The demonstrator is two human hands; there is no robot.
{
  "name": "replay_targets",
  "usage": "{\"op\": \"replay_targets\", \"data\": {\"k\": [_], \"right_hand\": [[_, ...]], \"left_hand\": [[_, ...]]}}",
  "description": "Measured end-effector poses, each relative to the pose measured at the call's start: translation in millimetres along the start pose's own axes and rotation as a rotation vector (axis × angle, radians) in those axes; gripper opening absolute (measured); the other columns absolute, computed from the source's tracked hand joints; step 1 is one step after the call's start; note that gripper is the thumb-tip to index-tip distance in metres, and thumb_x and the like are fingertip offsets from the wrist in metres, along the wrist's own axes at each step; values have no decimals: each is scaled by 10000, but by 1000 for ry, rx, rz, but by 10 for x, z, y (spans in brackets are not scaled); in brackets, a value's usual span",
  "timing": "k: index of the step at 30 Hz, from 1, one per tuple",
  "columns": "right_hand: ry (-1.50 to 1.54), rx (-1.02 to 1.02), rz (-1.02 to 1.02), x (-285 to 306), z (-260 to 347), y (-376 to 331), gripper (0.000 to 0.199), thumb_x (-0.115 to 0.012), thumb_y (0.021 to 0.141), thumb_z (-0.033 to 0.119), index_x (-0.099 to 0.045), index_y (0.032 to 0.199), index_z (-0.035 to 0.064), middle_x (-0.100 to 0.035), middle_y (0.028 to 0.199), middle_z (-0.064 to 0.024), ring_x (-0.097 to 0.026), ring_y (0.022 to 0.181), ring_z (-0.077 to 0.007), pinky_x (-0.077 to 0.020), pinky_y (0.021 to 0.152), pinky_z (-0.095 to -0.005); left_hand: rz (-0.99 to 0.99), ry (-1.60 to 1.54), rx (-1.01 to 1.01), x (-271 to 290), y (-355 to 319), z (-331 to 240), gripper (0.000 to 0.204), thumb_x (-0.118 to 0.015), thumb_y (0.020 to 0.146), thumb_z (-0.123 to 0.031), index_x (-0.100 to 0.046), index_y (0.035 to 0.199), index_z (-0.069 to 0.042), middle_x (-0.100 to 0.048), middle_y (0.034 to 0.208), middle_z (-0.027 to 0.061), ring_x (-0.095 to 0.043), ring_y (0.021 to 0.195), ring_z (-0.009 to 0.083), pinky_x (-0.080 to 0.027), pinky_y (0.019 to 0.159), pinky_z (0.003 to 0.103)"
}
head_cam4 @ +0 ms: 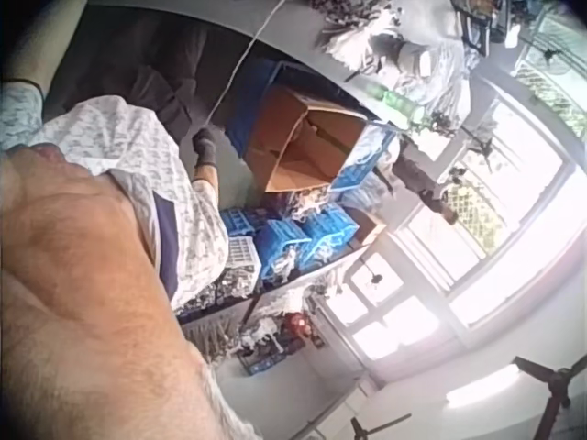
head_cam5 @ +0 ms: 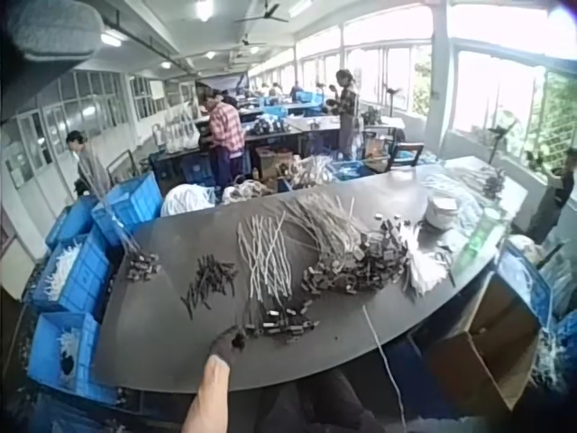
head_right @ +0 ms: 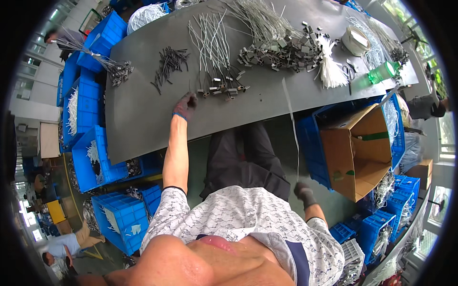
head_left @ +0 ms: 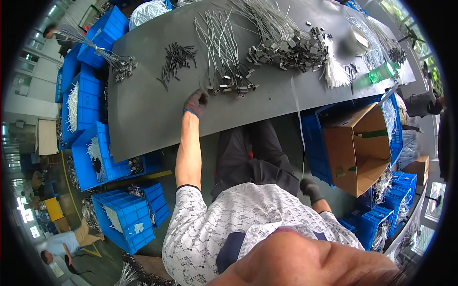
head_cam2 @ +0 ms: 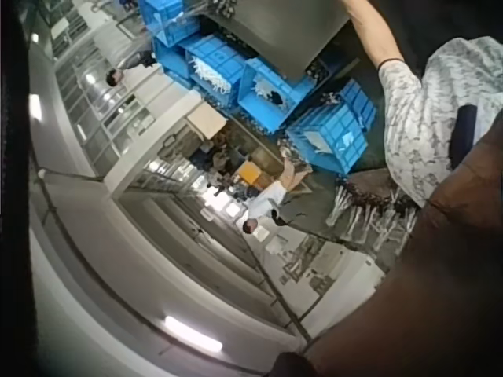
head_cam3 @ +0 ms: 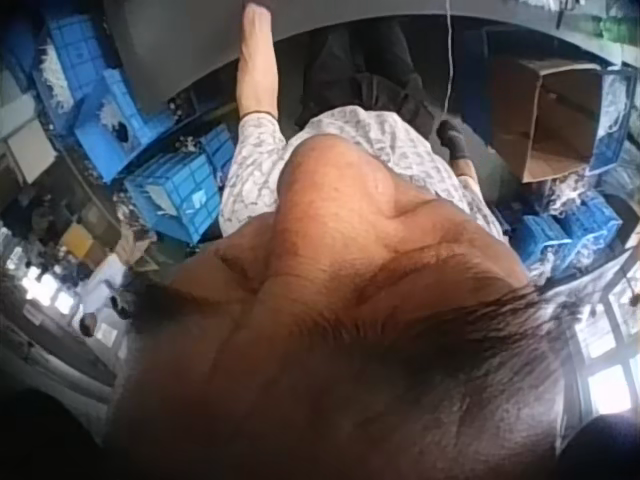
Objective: Assembling and sorting electronic wire bundles at a manufacturing workstation.
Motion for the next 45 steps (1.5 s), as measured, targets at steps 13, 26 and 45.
{"op": "replay_targets", "data": {"k": [13, 26, 45], "right_hand": [[241, 56, -740, 1658, 1160, -607, 256, -493, 951, 168, -670, 1102, 61, -705, 1027, -227, -677, 982, -415, -544, 817, -488], [230, 79, -784, 1115, 864, -522, 167, -550, 932, 192, -652, 1035, 110, -696, 946, -184, -675, 902, -410, -539, 739, -508], [989, 469, -911, 2759, 1649, -1070, 370, -610, 982, 217, -625, 1266, -19, -713, 1082, -152, -633, 974, -150, -501, 893, -305]], "left_hand": [[236, 6, -222, -2434, -940, 1175, 72, -635, 962, -98, -609, 1010, -52, -690, 866, 124, -694, 741, 253, -620, 671, 389], [205, 242, -668, -2423, -1054, 744, 154, -584, 995, -110, -589, 900, 11, -682, 745, 120, -658, 579, 200, -593, 581, 344], [445, 720, -558, -2372, -1211, 1212, 227, -710, 906, -229, -712, 853, -9, -679, 754, 35, -625, 659, 105, -522, 594, 268]]}}
Point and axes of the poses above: each hand's wrist, its own y-axis towards the middle knuckle, its own x-axis out of the back of the hand, z = x × y, the point moved 3 cm from there along y, towards the middle knuckle
